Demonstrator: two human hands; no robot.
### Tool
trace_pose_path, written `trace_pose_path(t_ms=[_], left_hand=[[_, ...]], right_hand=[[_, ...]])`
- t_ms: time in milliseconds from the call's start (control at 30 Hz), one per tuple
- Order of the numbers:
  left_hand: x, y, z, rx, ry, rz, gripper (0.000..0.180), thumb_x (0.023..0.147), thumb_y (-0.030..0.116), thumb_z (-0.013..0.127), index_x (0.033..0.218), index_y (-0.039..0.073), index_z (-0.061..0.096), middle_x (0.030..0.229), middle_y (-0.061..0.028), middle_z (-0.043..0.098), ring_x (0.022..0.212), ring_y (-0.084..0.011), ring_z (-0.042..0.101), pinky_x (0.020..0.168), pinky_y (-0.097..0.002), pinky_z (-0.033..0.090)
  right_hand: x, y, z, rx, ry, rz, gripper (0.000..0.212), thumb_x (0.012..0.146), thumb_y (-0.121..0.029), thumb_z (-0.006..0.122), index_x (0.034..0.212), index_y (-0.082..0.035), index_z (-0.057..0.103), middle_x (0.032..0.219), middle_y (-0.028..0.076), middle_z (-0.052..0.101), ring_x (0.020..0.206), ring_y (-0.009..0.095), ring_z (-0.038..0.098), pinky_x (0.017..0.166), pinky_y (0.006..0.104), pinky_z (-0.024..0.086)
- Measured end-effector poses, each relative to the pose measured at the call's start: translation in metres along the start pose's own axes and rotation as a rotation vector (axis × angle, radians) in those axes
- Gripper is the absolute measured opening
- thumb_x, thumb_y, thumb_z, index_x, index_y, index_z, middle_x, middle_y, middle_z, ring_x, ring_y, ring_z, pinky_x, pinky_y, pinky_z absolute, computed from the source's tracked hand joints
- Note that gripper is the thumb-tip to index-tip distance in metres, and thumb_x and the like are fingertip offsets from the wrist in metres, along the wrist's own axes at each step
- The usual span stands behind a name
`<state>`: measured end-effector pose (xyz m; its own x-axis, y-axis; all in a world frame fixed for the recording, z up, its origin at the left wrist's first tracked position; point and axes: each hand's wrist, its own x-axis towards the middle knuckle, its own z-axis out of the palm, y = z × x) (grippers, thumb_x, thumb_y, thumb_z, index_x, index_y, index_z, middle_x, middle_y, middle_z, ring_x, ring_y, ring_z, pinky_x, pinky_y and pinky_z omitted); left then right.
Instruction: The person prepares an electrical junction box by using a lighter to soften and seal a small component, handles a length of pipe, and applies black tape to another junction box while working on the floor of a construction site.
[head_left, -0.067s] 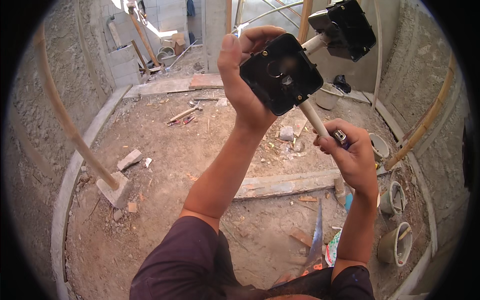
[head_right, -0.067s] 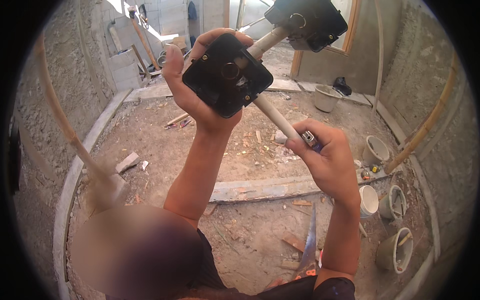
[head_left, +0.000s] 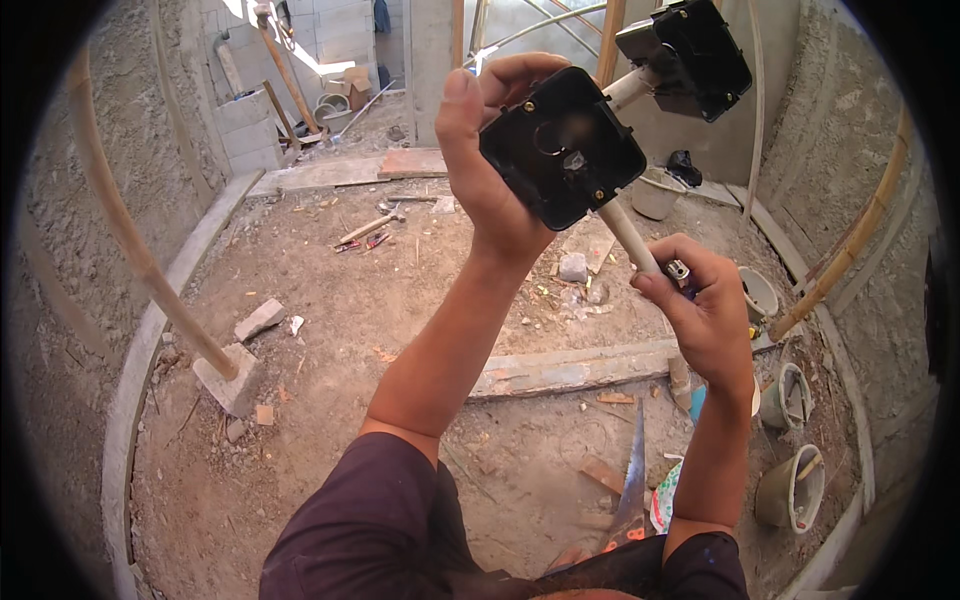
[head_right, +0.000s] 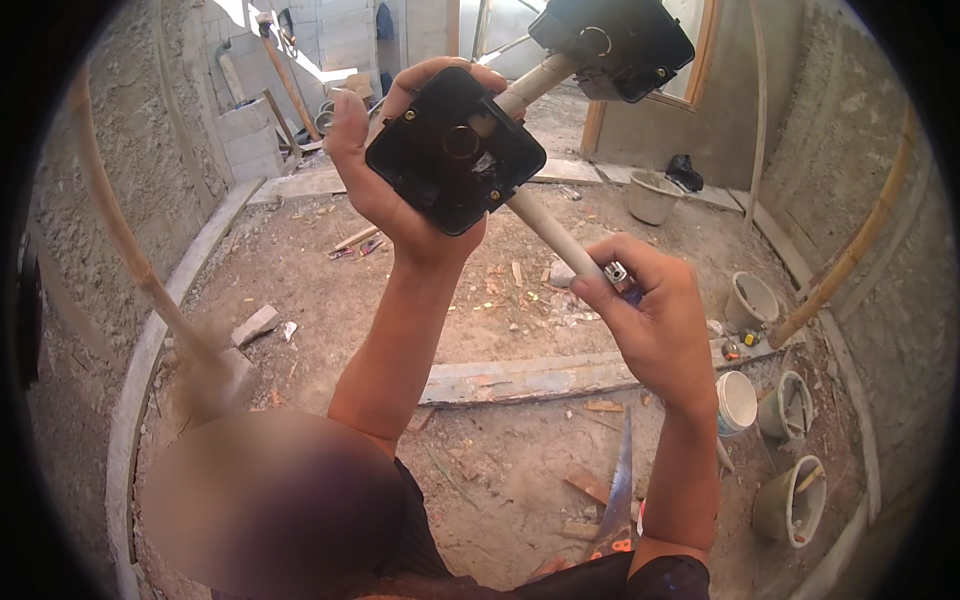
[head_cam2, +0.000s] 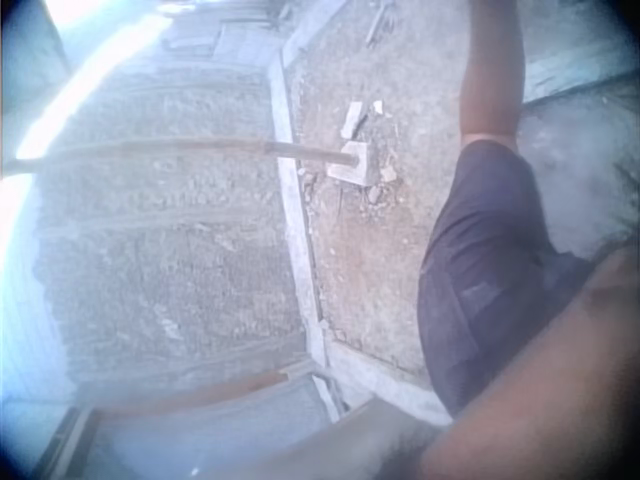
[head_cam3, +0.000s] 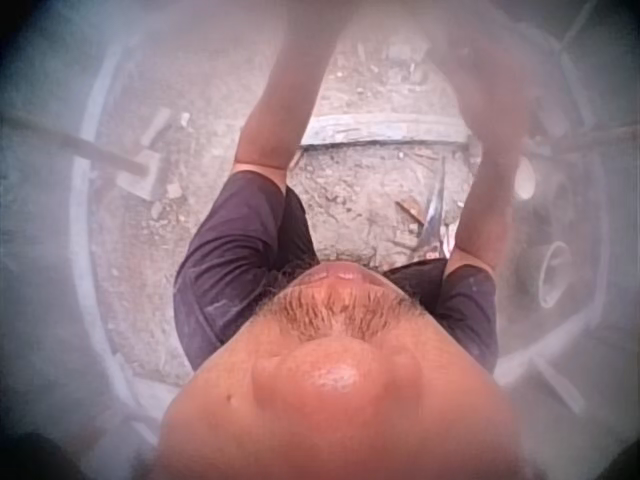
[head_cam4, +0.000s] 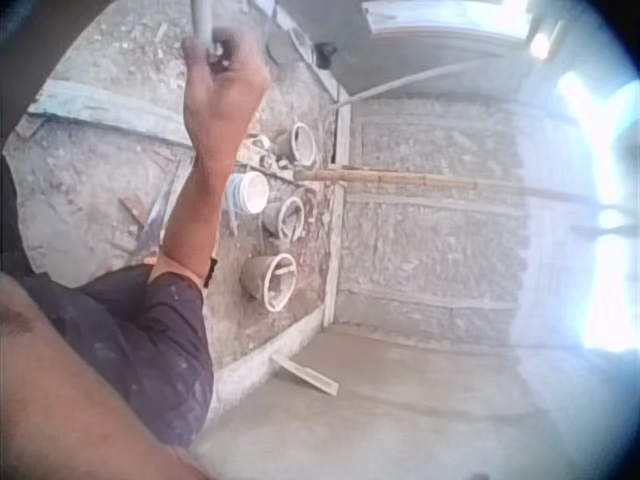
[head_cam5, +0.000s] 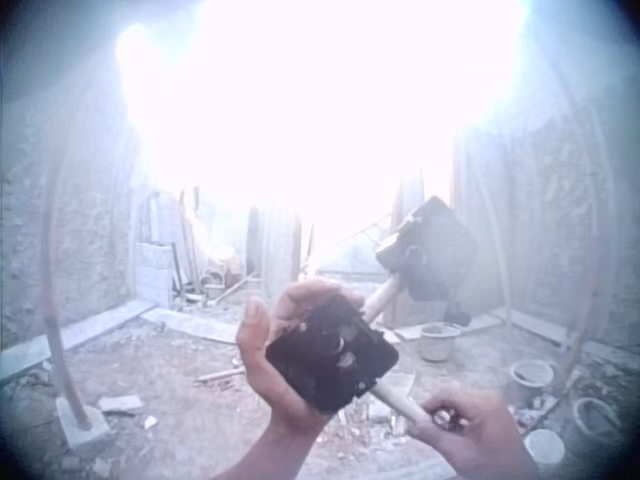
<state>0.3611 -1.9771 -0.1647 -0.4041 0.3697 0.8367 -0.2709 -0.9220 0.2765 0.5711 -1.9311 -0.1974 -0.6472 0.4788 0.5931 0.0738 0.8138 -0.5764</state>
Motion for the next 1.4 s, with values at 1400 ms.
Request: trace_pose_path(t_ms=[1400], left_hand=[[0.049, -0.011, -0.066, -0.087, 0.233, 0.034, 0.052, 0.096, 0.052, 0.043, 0.109, 0.003, 0.056, 0.103, -0.0124, 0.065, 0.090, -0.0235, 0.067, 0.085, -0.0403, 0.057]], right_hand=[[-0.004, 0.055, -0.043, -0.423, -0.089, 0.112, 0.038, 0.085, -0.036, 0.077, 0.104, -0.004, 0.073, 0.089, 0.010, 0.071, 0.075, 0.018, 0.062, 0.069, 0.0340, 0.049]])
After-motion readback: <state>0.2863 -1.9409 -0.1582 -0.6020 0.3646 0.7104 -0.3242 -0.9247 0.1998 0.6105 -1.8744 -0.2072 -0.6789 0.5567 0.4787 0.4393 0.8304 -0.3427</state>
